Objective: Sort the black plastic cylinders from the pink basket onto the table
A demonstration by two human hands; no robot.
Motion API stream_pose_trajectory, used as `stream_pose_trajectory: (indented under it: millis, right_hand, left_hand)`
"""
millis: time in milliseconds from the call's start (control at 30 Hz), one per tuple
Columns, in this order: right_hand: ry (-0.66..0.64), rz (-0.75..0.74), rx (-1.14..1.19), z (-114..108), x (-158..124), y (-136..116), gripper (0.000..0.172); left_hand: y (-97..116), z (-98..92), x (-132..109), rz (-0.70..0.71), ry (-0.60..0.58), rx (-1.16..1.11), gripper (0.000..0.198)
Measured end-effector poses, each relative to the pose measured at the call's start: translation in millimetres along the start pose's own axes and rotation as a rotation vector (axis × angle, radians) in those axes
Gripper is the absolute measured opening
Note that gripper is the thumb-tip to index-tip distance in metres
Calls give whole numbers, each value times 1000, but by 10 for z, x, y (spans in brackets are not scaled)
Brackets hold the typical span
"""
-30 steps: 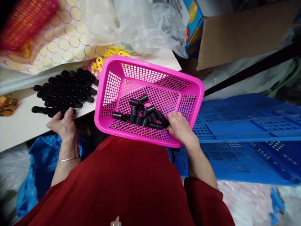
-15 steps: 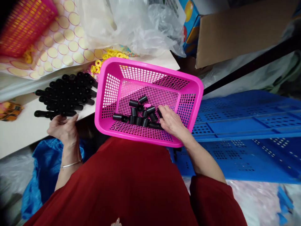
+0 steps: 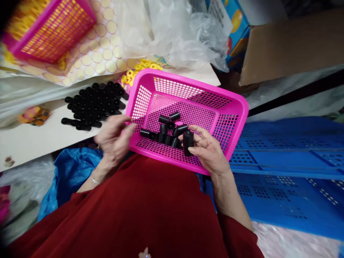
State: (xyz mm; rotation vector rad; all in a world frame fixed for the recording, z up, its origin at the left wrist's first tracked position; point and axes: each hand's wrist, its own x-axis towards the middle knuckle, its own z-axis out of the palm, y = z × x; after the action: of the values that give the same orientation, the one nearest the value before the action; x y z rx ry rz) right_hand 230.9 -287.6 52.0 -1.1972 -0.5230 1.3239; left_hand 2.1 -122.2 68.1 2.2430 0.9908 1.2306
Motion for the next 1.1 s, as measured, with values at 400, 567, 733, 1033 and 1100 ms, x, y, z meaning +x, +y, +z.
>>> stream_pose_trajectory:
  millis: [400,567,733,1033,1100]
  right_hand:
    - [181,-334,-216,153,-50,166,64]
    - [258,-485,-289,183,-43,256,55]
    - [274,-602,-394,238,-10,259,36]
    - [300,-526,-489,252,-12,237,34]
    - [294,-481,-511,228,-14,241,36]
  left_hand:
    - [545,763,113,-876,-675,-1118,37]
    - [466,731,170,-1072,-684,-1302,36]
    - [374,722,156,-1060,-688,-1306,33]
    - [318,741,25,-739,-625,-1040,42]
    - [306,743,13,-651,-639,-980,43]
